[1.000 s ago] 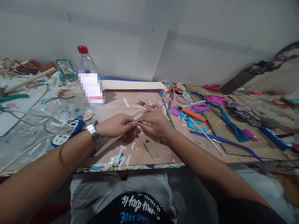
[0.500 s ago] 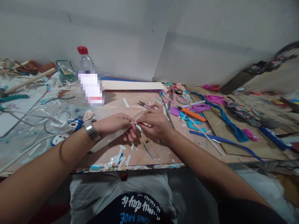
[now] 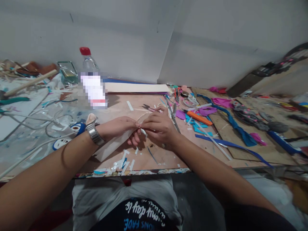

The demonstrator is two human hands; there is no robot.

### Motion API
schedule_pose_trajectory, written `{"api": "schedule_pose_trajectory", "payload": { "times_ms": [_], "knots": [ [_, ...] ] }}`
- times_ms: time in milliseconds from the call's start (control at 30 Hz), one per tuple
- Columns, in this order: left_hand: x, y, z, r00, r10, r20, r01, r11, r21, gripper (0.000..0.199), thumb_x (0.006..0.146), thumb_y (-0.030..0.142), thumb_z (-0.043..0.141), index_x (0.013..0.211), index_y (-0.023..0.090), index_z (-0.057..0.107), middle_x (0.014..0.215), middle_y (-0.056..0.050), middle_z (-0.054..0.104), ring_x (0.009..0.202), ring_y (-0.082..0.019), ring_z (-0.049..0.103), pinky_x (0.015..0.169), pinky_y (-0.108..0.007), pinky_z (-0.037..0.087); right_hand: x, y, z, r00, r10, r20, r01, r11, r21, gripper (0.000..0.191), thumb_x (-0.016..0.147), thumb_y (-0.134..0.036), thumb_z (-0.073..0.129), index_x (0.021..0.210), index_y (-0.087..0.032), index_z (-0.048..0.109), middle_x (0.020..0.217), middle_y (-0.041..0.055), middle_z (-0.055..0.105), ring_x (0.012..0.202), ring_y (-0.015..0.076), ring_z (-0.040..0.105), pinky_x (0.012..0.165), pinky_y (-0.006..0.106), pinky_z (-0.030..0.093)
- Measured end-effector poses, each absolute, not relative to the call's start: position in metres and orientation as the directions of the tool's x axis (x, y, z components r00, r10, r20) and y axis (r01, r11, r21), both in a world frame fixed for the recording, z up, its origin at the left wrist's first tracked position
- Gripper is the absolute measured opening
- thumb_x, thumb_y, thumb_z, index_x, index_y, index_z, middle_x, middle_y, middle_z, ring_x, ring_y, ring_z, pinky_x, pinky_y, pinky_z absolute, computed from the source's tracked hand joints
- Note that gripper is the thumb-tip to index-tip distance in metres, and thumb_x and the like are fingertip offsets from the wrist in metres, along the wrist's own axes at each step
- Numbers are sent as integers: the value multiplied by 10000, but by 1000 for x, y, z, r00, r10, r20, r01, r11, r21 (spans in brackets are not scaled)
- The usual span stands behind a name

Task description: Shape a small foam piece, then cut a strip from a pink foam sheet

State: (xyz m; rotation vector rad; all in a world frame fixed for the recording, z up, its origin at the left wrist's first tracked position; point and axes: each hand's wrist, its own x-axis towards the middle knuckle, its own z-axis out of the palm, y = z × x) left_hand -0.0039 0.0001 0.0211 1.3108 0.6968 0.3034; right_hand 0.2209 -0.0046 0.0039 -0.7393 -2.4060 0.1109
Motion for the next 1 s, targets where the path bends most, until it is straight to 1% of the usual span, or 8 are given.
{"api": "schedule_pose_trajectory", "payload": {
  "times_ms": [167, 233, 333, 433, 667, 767, 867, 1000],
  "knots": [
    [-4, 0, 20, 728, 604, -324, 209, 255, 944, 278, 957, 388, 528, 841, 153, 621, 765, -83, 725, 687, -157, 699, 653, -281, 544, 220, -5, 2, -623, 545, 561, 498, 829, -253, 127, 959, -270, 615, 974, -284, 740, 967, 3, 788, 914, 194, 674, 1059, 479, 242],
    [-4, 0, 20, 718, 628, -302, 236, 190, 953, 283, 959, 392, 532, 835, 151, 615, 770, -70, 721, 697, -148, 694, 678, -281, 546, 220, -5, 1, -613, 559, 559, 515, 819, -254, 120, 960, -280, 617, 962, -276, 737, 968, 8, 786, 919, 196, 674, 1065, 478, 237],
    [-4, 2, 21, 706, 674, -215, 290, 2, 957, 329, 967, 420, 519, 833, 145, 640, 782, -63, 725, 701, -139, 684, 698, -274, 541, 220, -5, 2, -608, 584, 538, 542, 800, -258, 118, 957, -288, 623, 929, -269, 736, 965, 10, 784, 929, 199, 670, 1062, 480, 232],
    [-5, 4, 20, 693, 709, -134, 353, -170, 920, 387, 963, 457, 521, 815, 137, 680, 772, -68, 732, 688, -140, 670, 675, -258, 524, 219, -4, 3, -604, 589, 537, 543, 797, -264, 125, 957, -288, 627, 908, -265, 740, 955, 7, 782, 936, 194, 668, 1052, 476, 235],
    [-5, 4, 17, 672, 734, -100, 409, -255, 876, 408, 961, 482, 516, 826, 138, 688, 738, -59, 722, 662, -145, 656, 635, -249, 488, 219, -3, 1, -630, 576, 521, 527, 810, -257, 126, 960, -276, 620, 948, -268, 745, 979, 20, 778, 938, 196, 664, 1040, 478, 236],
    [-5, 2, 19, 648, 760, -52, 484, -358, 798, 375, 967, 435, 508, 793, 152, 680, 726, -43, 714, 671, -148, 648, 653, -251, 460, 220, -4, 1, -637, 586, 501, 533, 804, -263, 135, 963, -271, 606, 961, -267, 741, 995, 26, 774, 963, 203, 656, 1035, 477, 240],
    [-3, 0, 20, 639, 768, 53, 562, -512, 649, 363, 977, 397, 493, 773, 170, 690, 738, -37, 711, 686, -151, 625, 672, -259, 422, 221, -4, 1, -627, 598, 500, 546, 795, -265, 129, 955, -268, 612, 949, -271, 741, 998, 23, 769, 974, 207, 644, 1045, 476, 232],
    [-2, 1, 18, 641, 755, 137, 632, -621, 464, 339, 993, 385, 469, 860, 189, 712, 764, -43, 719, 689, -164, 614, 662, -278, 371, 220, -4, 0, -607, 617, 500, 563, 779, -277, 127, 959, -287, 605, 936, -260, 726, 979, 20, 767, 956, 208, 639, 1044, 470, 232]
  ]
}}
